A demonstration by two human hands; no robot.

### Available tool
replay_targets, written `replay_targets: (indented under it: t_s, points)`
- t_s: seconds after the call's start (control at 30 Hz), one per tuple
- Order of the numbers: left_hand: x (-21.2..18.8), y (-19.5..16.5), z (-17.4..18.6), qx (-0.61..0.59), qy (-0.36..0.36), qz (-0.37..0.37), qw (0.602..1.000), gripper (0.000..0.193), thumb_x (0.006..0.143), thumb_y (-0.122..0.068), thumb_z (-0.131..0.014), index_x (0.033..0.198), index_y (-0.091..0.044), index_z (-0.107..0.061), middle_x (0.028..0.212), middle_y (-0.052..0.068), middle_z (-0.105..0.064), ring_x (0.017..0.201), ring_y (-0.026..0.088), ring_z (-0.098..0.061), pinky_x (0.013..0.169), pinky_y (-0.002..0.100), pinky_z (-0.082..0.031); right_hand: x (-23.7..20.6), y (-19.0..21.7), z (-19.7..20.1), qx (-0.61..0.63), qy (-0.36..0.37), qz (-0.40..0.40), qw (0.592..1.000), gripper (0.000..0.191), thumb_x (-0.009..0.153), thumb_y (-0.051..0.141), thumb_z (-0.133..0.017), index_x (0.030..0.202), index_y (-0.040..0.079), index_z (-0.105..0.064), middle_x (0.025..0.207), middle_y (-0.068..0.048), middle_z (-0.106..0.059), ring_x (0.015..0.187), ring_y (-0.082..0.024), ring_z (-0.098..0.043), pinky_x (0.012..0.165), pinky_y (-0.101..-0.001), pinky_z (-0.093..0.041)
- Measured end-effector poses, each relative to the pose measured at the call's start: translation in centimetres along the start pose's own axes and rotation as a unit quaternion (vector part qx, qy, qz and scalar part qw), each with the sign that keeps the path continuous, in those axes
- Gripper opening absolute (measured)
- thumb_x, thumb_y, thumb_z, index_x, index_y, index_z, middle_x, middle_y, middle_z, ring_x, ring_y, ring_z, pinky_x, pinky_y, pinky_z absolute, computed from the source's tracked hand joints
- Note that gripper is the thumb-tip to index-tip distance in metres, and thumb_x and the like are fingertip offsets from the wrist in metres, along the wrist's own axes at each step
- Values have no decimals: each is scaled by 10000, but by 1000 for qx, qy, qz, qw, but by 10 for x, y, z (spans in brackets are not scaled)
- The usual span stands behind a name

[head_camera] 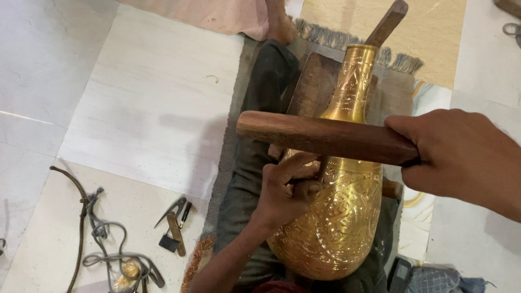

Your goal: The person uses a metal chisel and a wooden mallet to engrave intricate patterns onto a brass vase. They repeatedly strike the chisel to create detailed designs on the vase's surface.

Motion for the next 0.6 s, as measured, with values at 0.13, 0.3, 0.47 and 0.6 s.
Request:
replay_targets:
  t_s: [0.13,0.3,0.47,0.6]
  points:
    - [-1,-3,0,-33,-16,-14,999,521,835,170,-629,1332,12,-615,1182,203,-751,998,225,-783,833,306,-694,1,-2,4,247,-77,5,966,283,776,154,-751,1034,143,-635,665,-18,-627,619,-181,-622,619,-358,-544]
    - [-3,-8,2,-12,-29,-39,999,482,846,196,-627,1304,44,-635,1094,212,-783,959,213,-793,823,301,-680,2,-4,-1,152,-54,-27,987,327,817,168,-735,1126,222,-644,672,-43,-627,581,-185,-656,587,-322,-576]
    - [-3,-1,2,-26,-26,29,999,480,854,204,-622,1296,18,-634,1003,181,-811,898,181,-809,748,243,-647,2,-5,0,22,-90,-11,996,328,781,225,-755,1091,209,-647,640,-15,-655,596,-160,-650,616,-347,-528]
    - [0,3,1,-76,-14,-6,997,582,804,241,-529,1343,32,-596,1084,204,-783,986,195,-777,809,250,-633,0,-9,6,379,-178,60,906,229,815,132,-768,987,64,-633,735,-86,-585,587,-252,-619,521,-423,-546]
Point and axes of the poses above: each hand's wrist, its own x-axis towards the middle knuckle, its own z-axis out of the back of the hand, y = z × x, the point moved 3 cm from there along x, towards the middle knuckle
